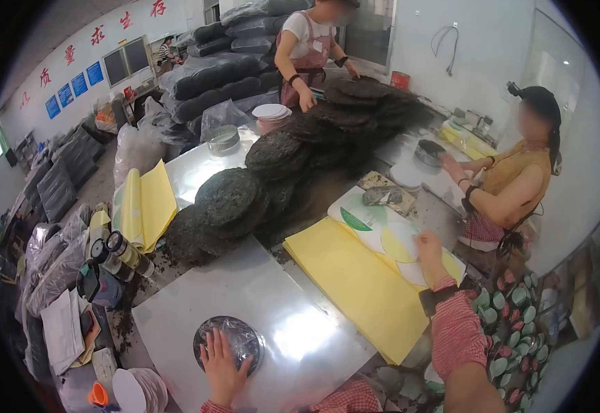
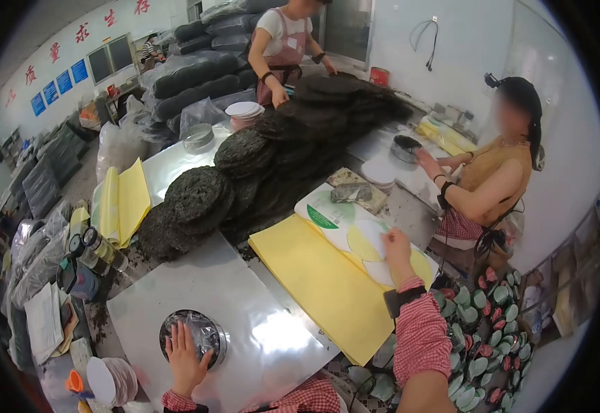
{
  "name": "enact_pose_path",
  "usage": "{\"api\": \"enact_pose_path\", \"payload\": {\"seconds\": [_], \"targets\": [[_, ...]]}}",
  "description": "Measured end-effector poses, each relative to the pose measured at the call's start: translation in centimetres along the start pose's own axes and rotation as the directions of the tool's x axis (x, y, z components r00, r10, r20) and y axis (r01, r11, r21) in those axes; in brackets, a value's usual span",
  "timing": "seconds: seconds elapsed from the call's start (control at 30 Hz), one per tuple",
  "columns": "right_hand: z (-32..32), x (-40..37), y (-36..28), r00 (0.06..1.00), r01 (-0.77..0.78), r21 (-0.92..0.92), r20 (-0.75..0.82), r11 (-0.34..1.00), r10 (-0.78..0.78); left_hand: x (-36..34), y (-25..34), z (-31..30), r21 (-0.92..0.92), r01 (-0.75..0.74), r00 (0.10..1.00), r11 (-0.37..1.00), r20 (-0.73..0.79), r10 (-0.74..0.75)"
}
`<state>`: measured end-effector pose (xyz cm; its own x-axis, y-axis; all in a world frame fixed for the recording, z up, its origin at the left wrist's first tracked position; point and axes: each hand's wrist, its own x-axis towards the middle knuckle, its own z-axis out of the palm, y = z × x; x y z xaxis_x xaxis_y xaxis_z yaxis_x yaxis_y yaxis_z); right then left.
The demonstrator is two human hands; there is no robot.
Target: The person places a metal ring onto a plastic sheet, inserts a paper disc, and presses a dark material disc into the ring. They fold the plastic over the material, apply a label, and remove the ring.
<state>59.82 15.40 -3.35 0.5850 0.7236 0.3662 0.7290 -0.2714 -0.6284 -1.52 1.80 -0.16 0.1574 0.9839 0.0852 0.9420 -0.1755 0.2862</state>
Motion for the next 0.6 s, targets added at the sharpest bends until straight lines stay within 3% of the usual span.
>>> {"api": "enact_pose_path", "payload": {"seconds": [0.03, 0.07, 0.1, 0.13, 0.17, 0.2, 0.23, 0.27, 0.3, 0.33, 0.37, 0.4, 0.43, 0.47, 0.5, 0.53, 0.6], "targets": [[1.2, 1.4, 5.0, 0.981, -0.054, 0.052, -0.186, 0.997, 0.063, 0.0, 0.0, -0.1, -0.009, -0.016, 1.000, 1.000, -0.008, 0.016], [0.6, 3.6, 11.4, 0.926, -0.219, 0.105, -0.290, 0.970, 0.241, -0.2, -0.2, -0.3, -0.017, -0.021, 1.000, 1.000, -0.019, 0.020], [3.4, 6.2, 27.1, 0.872, -0.097, 0.381, -0.413, 0.920, 0.263, -0.4, -0.3, -0.4, -0.017, 0.020, 0.999, 1.000, -0.028, -0.021], [-0.7, 5.4, 27.5, 0.888, -0.037, 0.937, -0.128, 0.346, 0.442, -0.3, -0.3, -0.6, 0.002, -0.009, 1.000, 1.000, -0.015, 0.009], [-3.6, 3.0, 17.6, 0.769, -0.089, 0.868, -0.251, 0.488, 0.588, -0.1, -0.1, -0.7, 0.019, -0.027, 1.000, 0.999, -0.003, 0.027], [-4.9, 0.7, 10.7, 0.816, -0.160, 0.745, -0.270, 0.647, 0.512, 0.0, 0.0, -0.6, 0.021, 0.040, 0.999, 0.999, -0.011, -0.040], [-5.2, -2.3, 0.8, 0.762, -0.365, 0.779, -0.064, 0.510, 0.644, 0.0, 0.1, -0.5, 0.019, 0.035, 0.999, 0.999, -0.023, -0.035], [-0.2, -5.0, 1.4, 0.938, -0.280, 0.391, -0.082, 0.877, 0.336, 0.0, 0.2, -0.3, 0.020, 0.023, 0.999, 1.000, -0.028, -0.023], [3.0, -8.9, -1.8, 0.998, 0.000, -0.049, 0.065, 0.999, 0.004, -0.2, 0.3, -0.3, 0.024, 0.039, 0.998, 0.999, -0.048, -0.038], [6.9, -12.9, -5.7, 0.972, 0.000, 0.458, 0.209, 0.889, -0.108, -0.2, 0.3, -0.3, 0.033, 0.044, 0.997, 0.998, -0.071, -0.042], [10.9, -18.4, -9.7, 0.884, -0.082, 0.642, 0.400, 0.762, -0.242, -0.2, 0.1, -0.1, 0.045, 0.041, 0.997, 0.998, -0.064, -0.038], [8.8, -22.6, -18.0, 0.647, 0.534, 0.368, 0.401, 0.761, -0.648, -0.4, 0.1, 0.2, 0.061, 0.058, 0.997, 0.996, -0.057, -0.055], [7.8, -25.5, -23.6, 0.531, 0.398, 0.582, 0.484, 0.709, -0.695, -0.3, 0.1, 0.3, 0.075, 0.059, 0.998, 0.995, -0.004, -0.059], [8.0, -26.7, -26.4, 0.298, 0.524, 0.672, 0.430, 0.522, -0.852, 0.0, -0.2, 0.3, 0.089, 0.055, 0.997, 0.994, 0.044, -0.059], [8.4, -28.1, -28.7, 0.205, 0.570, 0.720, 0.342, 0.396, -0.917, -0.1, -0.8, 0.8, -0.116, -0.009, 1.000, 0.993, -0.031, 0.006], [8.4, -28.7, -30.6, 0.097, 0.619, 0.690, 0.408, 0.376, -0.908, 0.1, -0.9, 0.9, -0.403, 0.011, 0.993, 0.915, -0.105, -0.058], [8.1, -29.3, -31.8, 0.018, 0.652, 0.663, 0.473, 0.369, -0.881, -0.3, -1.4, 1.8, -0.478, -0.057, 0.977, 0.877, -0.206, -0.049]]}}
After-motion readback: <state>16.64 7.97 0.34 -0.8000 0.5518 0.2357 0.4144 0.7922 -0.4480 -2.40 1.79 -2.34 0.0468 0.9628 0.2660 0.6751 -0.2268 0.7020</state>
